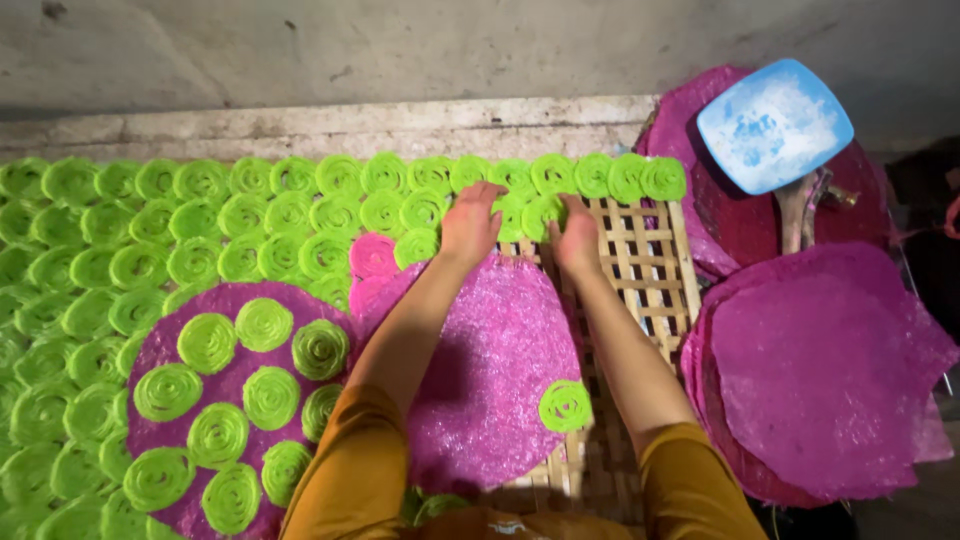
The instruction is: The person arranges colorful rolled items on a woven tray, placing green, pink, and yellow rolls in neat rows. The person occasionally moves a purple sheet to access more space on the tray.
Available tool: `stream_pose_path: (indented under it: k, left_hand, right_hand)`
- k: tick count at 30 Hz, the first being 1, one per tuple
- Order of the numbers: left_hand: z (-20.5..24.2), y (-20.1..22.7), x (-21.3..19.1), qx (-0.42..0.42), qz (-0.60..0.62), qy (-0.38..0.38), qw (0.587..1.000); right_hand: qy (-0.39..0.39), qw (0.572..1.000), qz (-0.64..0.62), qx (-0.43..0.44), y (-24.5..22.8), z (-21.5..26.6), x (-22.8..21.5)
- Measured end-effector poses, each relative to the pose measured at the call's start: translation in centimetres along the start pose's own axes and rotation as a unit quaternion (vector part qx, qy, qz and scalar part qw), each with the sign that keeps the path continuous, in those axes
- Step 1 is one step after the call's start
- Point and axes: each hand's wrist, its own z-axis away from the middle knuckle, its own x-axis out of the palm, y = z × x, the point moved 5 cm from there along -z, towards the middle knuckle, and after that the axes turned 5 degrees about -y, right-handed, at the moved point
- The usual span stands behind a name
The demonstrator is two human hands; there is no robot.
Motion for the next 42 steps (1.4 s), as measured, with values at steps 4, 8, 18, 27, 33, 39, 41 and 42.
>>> stream_pose_path:
  k: [4,8,18,27,33,39,41,42]
  left_hand:
    - [5.1,2.1,0.7,0.013,0.020,-0.022,0.999]
    - [13.6,6.9,3.0,0.054,0.027,-0.123,0.991]
    - [22.8,14.4,9.3,-0.147,0.097,-0.412,0.894]
    - [20.8,20.8,2.9,0.079,0.198,-0.112,0.971]
    - [24.0,18.4,1.2,0.019,0.136,-0.136,0.981]
    - [28.8,16.0,-0.7,-0.064,0.123,-0.066,0.988]
    - [30.2,15.2,-1.1,-0.096,0.132,-0.069,0.984]
    - [30.6,14.8,-1.2,-0.110,0.137,-0.071,0.982]
  right_hand:
    - [0.045,0.986,0.138,-0.080,-5.0,2.3,-3.9]
    - [-0.113,0.993,0.038,-0.014,-6.3,8.5,-7.7]
    - [-0.209,0.827,-0.347,0.390,-3.2,30.8,-11.8]
    - [-0.039,0.654,-0.628,0.420,3.1,25.1,-9.6]
    - [-0.035,0.749,-0.575,0.328,10.6,8.1,-4.7]
    - [-0.018,0.848,-0.467,0.249,13.8,-1.4,0.5]
    - [0.021,0.923,-0.320,0.212,13.9,-1.5,0.5]
    - [0.034,0.949,-0.257,0.178,13.7,-1.7,0.3]
